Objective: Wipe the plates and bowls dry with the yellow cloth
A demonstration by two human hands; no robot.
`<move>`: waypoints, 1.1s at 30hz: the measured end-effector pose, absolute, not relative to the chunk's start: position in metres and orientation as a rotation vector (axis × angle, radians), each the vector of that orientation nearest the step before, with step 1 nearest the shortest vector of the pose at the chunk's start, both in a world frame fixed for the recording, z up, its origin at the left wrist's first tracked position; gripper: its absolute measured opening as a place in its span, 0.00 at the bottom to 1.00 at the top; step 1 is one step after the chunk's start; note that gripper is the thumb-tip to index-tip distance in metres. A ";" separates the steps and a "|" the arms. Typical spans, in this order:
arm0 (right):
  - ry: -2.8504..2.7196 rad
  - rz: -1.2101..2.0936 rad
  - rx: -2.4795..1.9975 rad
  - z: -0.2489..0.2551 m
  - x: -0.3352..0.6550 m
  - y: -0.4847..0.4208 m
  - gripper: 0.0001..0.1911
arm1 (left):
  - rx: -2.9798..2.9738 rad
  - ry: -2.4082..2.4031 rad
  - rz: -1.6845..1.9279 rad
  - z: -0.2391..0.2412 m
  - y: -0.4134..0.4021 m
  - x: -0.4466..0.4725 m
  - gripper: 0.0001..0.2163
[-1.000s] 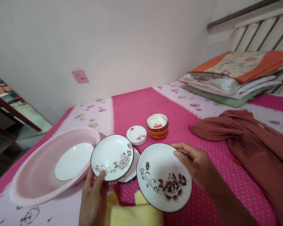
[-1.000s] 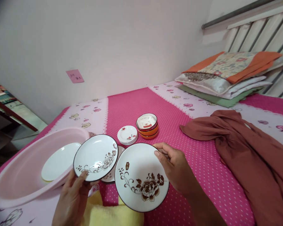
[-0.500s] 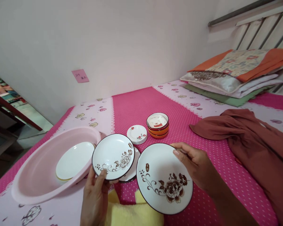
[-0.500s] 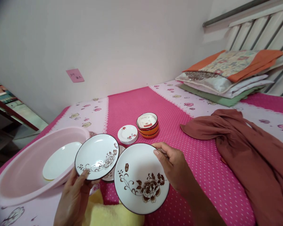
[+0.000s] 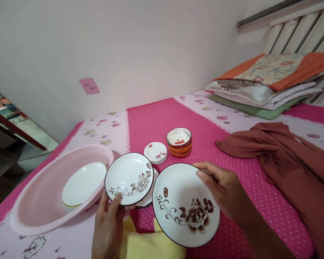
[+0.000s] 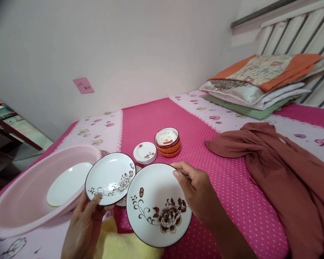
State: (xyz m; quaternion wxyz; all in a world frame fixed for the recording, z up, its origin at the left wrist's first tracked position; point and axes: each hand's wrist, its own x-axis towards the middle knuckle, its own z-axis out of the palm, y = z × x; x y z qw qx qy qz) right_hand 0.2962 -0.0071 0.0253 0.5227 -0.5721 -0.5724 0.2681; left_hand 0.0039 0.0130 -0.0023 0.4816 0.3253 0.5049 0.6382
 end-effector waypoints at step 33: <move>-1.363 0.587 -1.386 0.026 0.293 -0.007 0.19 | 0.778 1.235 1.529 -0.001 0.013 0.009 0.38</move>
